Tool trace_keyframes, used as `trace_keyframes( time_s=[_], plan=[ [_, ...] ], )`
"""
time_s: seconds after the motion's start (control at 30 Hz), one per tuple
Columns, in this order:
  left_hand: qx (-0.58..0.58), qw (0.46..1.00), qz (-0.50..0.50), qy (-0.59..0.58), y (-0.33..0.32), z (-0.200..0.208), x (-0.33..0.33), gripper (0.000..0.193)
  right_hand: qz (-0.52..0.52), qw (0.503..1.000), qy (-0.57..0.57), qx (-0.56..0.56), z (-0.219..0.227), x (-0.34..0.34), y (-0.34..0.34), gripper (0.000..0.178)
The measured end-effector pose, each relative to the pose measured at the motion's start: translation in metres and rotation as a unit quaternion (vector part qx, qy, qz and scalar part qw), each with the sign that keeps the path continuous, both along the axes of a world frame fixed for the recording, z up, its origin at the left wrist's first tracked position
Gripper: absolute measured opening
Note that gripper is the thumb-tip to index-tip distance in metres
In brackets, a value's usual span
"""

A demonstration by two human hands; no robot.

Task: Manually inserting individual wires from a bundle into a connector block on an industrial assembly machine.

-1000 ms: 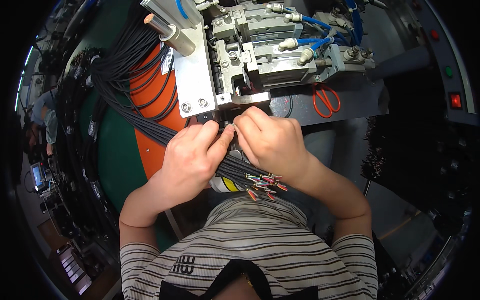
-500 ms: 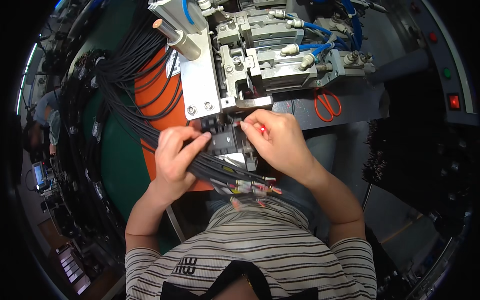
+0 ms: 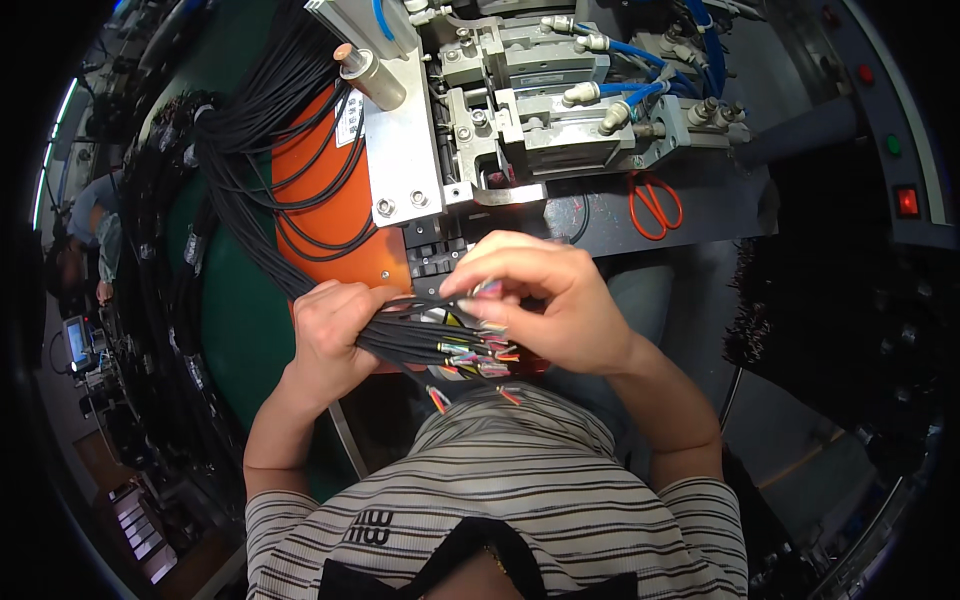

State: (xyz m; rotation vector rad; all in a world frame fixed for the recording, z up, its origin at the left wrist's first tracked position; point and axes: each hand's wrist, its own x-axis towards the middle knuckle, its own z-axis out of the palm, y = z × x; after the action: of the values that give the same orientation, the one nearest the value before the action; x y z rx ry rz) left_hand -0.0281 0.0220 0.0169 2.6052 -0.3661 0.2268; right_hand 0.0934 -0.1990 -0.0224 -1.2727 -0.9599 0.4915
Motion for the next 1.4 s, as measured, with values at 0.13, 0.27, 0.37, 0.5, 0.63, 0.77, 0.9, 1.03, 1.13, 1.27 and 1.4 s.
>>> trace_keyframes(
  time_s=[0.13,0.27,0.37,0.5,0.63,0.77,0.9,1.03,1.13,1.27,1.4],
  plan=[
    [-0.055,0.993,-0.078,-0.067,-0.017,-0.001,0.004,0.048,0.000,0.973,0.225,-0.055,0.011,-0.009,0.000,0.020],
    [-0.037,0.997,-0.049,-0.046,-0.021,0.000,0.010,0.050,-0.066,0.958,0.277,-0.030,0.012,-0.021,0.005,0.013],
    [-0.048,0.996,-0.024,-0.066,-0.019,-0.004,0.013,0.052,-0.133,0.963,0.230,0.035,0.001,-0.026,0.007,0.014],
    [-0.031,0.998,-0.043,-0.016,-0.017,0.000,0.015,0.053,-0.093,0.967,0.234,0.027,-0.004,-0.023,0.001,0.017],
    [-0.112,0.993,-0.034,0.018,-0.014,-0.007,0.025,0.053,-0.133,0.984,0.104,-0.057,0.004,-0.020,0.005,0.019],
    [-0.115,0.992,-0.048,0.019,-0.018,-0.004,0.029,0.055,-0.109,0.990,-0.040,-0.083,0.000,-0.017,0.004,0.023],
    [-0.069,0.994,-0.055,-0.055,-0.018,-0.014,0.028,0.046,-0.088,0.964,0.251,-0.031,-0.005,-0.022,0.009,0.015],
    [-0.013,0.991,-0.058,-0.120,-0.026,-0.017,0.027,0.038,0.023,0.868,0.497,-0.015,-0.001,-0.002,0.004,0.013],
    [-0.010,0.987,-0.066,-0.145,-0.031,-0.017,0.028,0.029,0.079,0.845,0.529,-0.013,0.006,-0.001,0.008,0.010],
    [-0.029,0.990,-0.029,-0.134,-0.033,-0.017,0.032,0.024,0.000,0.924,0.379,-0.043,0.010,-0.009,0.014,0.015],
    [-0.113,0.984,-0.004,-0.138,-0.031,-0.013,0.035,0.016,-0.172,0.983,-0.055,-0.020,0.001,-0.033,0.020,0.034]
  ],
)
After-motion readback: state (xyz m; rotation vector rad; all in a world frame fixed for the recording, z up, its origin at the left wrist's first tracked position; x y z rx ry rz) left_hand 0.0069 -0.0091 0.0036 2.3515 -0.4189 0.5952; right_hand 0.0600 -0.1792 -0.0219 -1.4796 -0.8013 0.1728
